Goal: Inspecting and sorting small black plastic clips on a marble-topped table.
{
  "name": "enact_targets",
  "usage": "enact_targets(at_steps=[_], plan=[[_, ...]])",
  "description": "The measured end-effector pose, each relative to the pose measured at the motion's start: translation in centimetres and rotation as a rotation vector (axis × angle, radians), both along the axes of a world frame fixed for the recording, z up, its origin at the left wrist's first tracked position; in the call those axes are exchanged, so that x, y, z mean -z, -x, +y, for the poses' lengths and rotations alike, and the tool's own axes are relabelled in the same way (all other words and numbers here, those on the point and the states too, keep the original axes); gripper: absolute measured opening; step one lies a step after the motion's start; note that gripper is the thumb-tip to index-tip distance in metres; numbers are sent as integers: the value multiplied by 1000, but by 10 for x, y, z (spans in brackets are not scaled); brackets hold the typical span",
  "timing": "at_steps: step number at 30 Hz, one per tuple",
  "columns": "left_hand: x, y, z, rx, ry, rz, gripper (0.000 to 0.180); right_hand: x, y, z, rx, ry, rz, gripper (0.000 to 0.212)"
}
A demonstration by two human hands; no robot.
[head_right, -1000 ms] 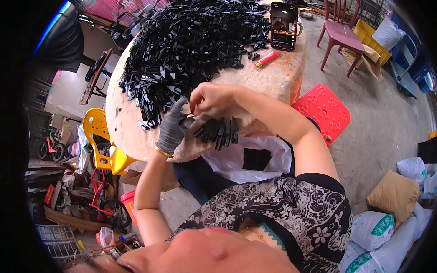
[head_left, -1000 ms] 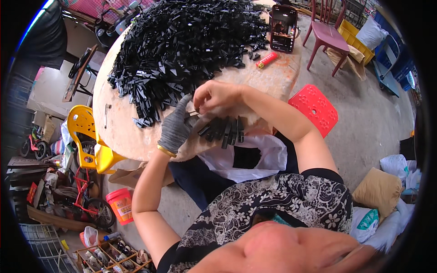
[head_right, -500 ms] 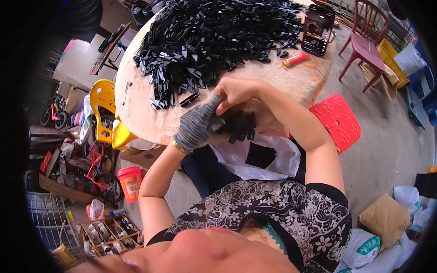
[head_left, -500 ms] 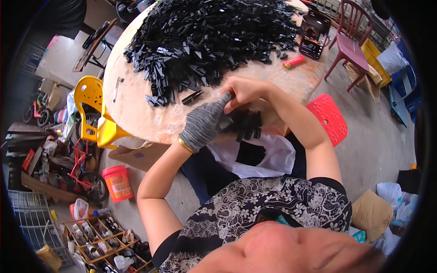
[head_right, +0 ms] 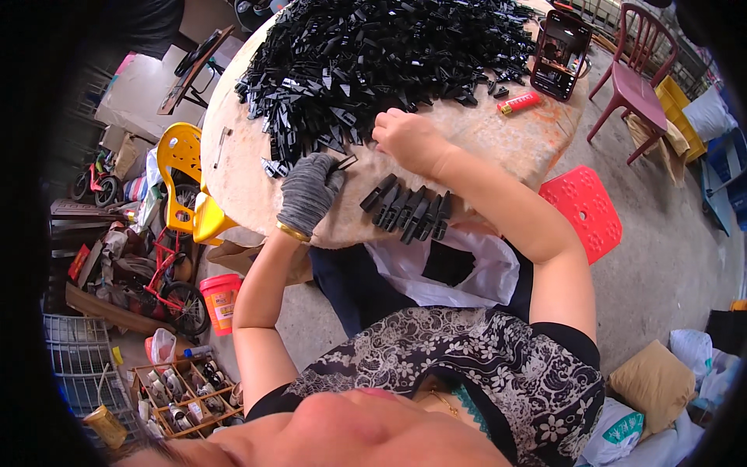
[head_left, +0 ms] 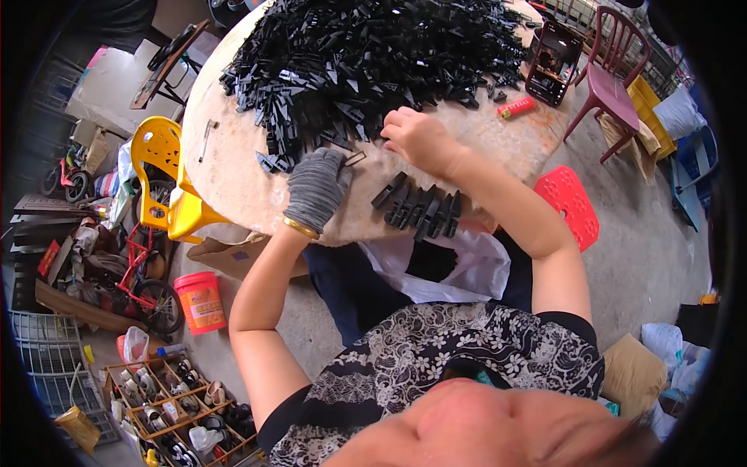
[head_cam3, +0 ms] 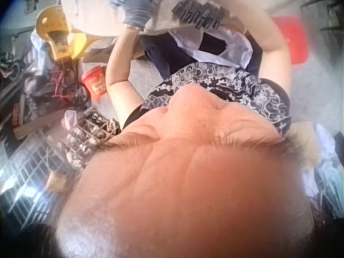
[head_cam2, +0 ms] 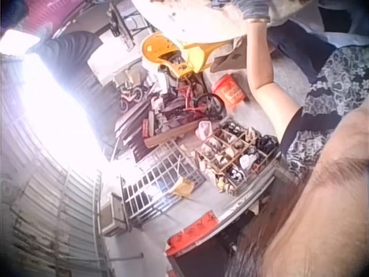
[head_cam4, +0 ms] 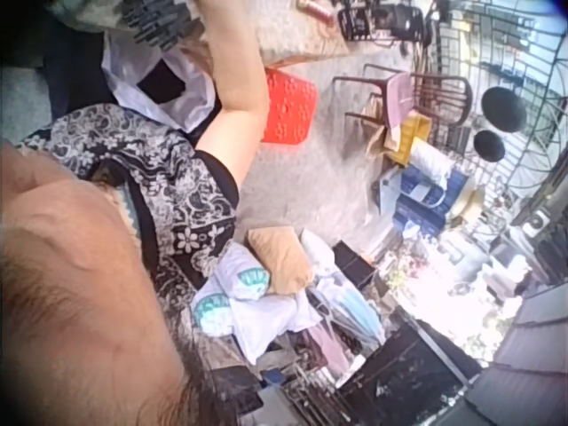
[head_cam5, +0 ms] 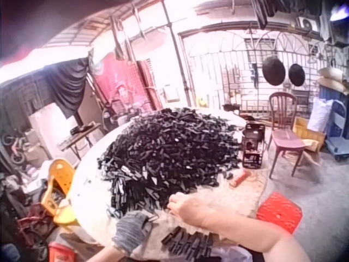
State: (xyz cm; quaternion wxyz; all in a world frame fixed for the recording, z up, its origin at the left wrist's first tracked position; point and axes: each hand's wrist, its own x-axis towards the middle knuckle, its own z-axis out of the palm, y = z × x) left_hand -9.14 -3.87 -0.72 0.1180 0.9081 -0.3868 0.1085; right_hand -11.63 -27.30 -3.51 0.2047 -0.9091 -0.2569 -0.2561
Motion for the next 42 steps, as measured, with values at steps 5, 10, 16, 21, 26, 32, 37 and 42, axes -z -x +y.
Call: enact_targets(at_steps=[5,10,16,21,26,32,37,42], plan=[[1,9,-4,42,57,64,27,0,6,6,47,-139,122,18],[0,9,-5,76,47,141,28,-5,3,10,-101,-579,450,15],[-4,12,-10,74,95,157,28,-3,5,-4,-75,-241,222,16],[-12,13,-16,33,19,163,23,-8,6,-5,-85,-126,271,15],[-10,9,-17,75,28,102,23,-14,10,-3,-85,-72,290,15],[-14,7,-19,104,-25,66,21,-13,10,-4,-103,-51,264,14],[-16,0,-20,123,-106,53,21,-11,10,-2,-106,-43,227,14],[-21,2,-20,148,-19,46,21,-11,11,-1,-105,-35,233,14]])
